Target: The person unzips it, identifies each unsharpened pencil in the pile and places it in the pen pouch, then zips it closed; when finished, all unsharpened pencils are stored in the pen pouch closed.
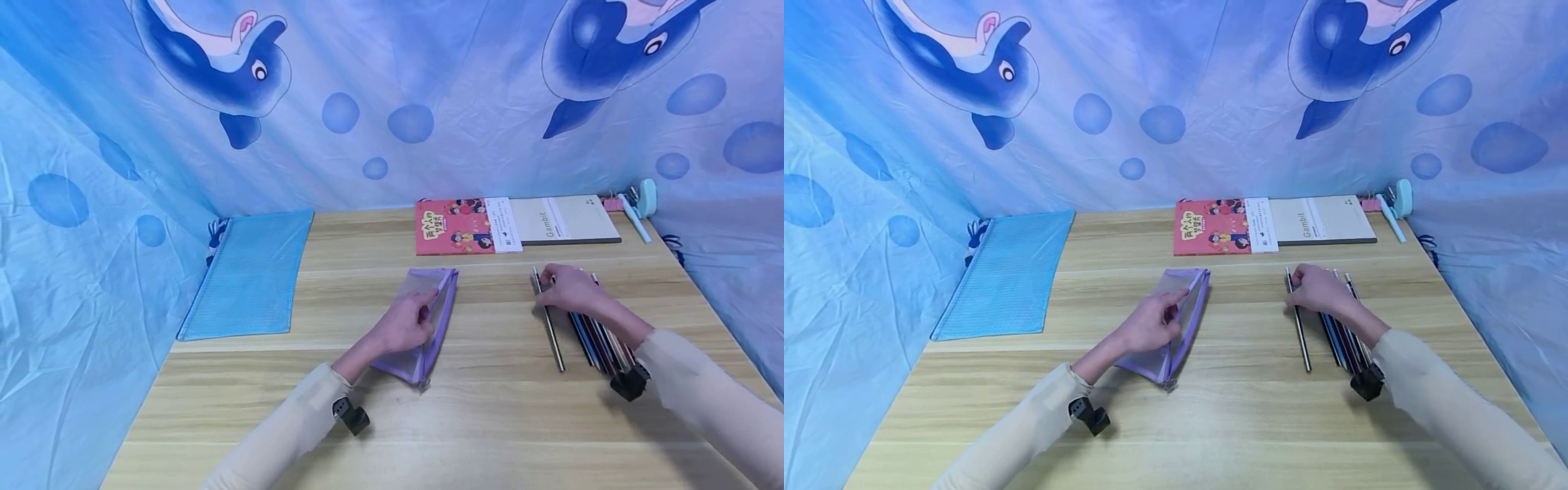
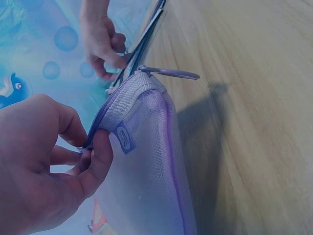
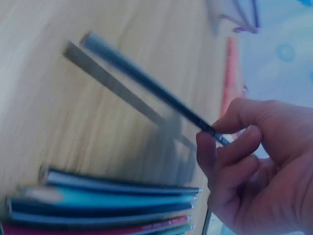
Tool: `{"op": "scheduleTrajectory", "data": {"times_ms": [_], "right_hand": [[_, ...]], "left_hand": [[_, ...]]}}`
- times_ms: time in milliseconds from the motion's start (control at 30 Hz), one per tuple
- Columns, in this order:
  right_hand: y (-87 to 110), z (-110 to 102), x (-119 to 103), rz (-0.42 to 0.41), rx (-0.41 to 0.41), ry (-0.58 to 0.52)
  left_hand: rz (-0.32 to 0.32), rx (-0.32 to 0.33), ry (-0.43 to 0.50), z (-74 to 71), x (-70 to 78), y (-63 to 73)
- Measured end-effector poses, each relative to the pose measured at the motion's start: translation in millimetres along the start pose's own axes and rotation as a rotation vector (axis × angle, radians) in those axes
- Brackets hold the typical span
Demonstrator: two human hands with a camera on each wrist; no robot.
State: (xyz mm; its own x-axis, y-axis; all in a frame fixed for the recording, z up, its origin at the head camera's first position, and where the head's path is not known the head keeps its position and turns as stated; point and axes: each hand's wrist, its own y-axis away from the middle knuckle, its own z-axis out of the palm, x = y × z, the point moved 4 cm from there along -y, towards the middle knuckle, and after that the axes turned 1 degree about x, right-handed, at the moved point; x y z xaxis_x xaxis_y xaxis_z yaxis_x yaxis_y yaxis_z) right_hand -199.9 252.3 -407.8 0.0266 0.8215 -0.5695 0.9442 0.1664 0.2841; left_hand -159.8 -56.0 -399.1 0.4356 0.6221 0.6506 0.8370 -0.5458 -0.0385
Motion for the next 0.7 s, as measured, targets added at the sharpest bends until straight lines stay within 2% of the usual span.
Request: {"op": "scheduleTrajectory", "data": {"times_ms": [133, 367, 700], "right_hand": [[1.2, 0.7, -3.9, 0.049, -0.070, -0.222], [2.8, 9.1, -25.1, 0.026, -0.104, -0.450], [-5.4, 26.5, -59.5, -0.016, -0.031, -0.636]], "left_hand": [[-0.016, 0.012, 0.021, 0.8, 0.7, -1.1], [-0.030, 0.028, 0.030, 2.7, 2.0, -3.8], [-0.013, 0.079, 0.013, 1.7, 6.5, -7.8]]}}
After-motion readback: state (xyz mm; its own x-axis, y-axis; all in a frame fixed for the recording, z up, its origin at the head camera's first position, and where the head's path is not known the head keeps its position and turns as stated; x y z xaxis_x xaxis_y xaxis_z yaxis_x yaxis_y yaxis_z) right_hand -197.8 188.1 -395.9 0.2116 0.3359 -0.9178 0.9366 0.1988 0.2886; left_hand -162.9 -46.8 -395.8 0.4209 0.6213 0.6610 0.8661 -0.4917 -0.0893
